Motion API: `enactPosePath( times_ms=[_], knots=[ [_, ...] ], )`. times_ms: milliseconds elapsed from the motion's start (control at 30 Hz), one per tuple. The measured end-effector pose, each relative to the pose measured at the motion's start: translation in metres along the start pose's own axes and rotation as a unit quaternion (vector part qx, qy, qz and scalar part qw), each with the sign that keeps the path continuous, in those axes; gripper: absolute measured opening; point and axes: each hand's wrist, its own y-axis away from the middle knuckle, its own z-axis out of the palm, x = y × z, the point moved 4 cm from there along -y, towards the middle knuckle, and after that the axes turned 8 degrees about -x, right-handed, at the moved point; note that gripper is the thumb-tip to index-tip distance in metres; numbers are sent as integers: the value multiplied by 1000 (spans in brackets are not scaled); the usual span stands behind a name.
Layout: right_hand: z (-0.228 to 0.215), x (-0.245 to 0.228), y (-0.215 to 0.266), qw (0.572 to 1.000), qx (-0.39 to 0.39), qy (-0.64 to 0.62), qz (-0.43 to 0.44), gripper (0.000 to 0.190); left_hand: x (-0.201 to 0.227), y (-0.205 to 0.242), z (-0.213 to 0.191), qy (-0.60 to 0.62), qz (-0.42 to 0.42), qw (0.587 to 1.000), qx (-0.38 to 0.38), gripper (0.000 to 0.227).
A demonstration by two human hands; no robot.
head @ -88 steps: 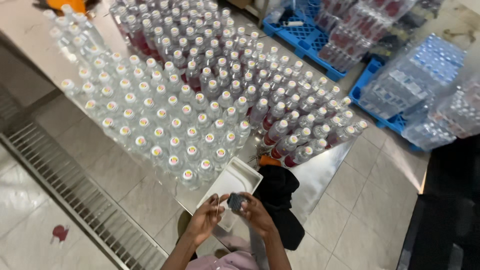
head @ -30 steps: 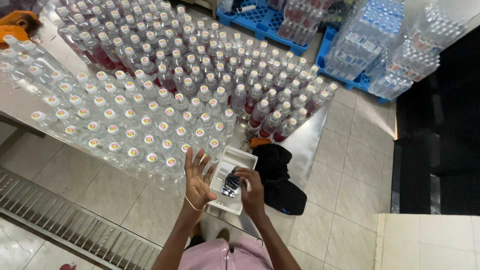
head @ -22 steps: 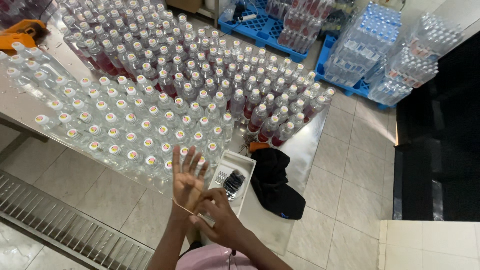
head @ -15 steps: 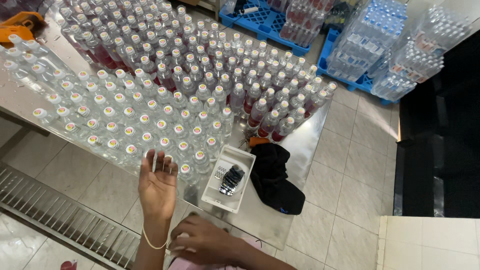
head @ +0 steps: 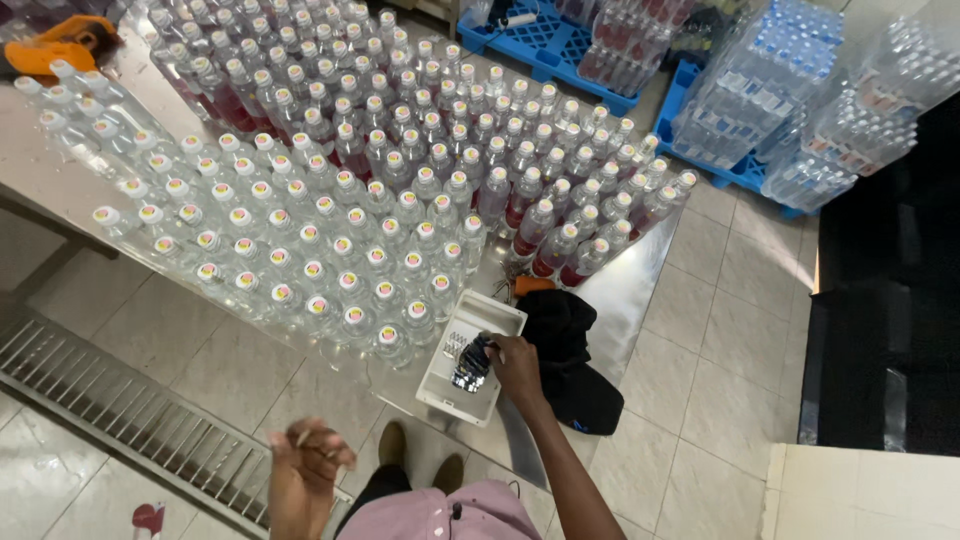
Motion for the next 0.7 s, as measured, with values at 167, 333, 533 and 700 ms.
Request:
enactPosePath(
  times_ms=[167,333,533,700],
  knots=[
    [10,2,-2,992,67,105,-39,19,46,0,-18,83,102,986,106,44],
    [14,-9,-3,987,135,81,-36,16,67,-24,-31,72,44,990,117,41],
    [-14,-75,21,953,265,-87,116,27,88,-56,-62,39,5,993,110,35],
    [-15,-245,14,930,362,8,-62,15,131,-94,-66,-12,-124,992,-9,51]
  ],
)
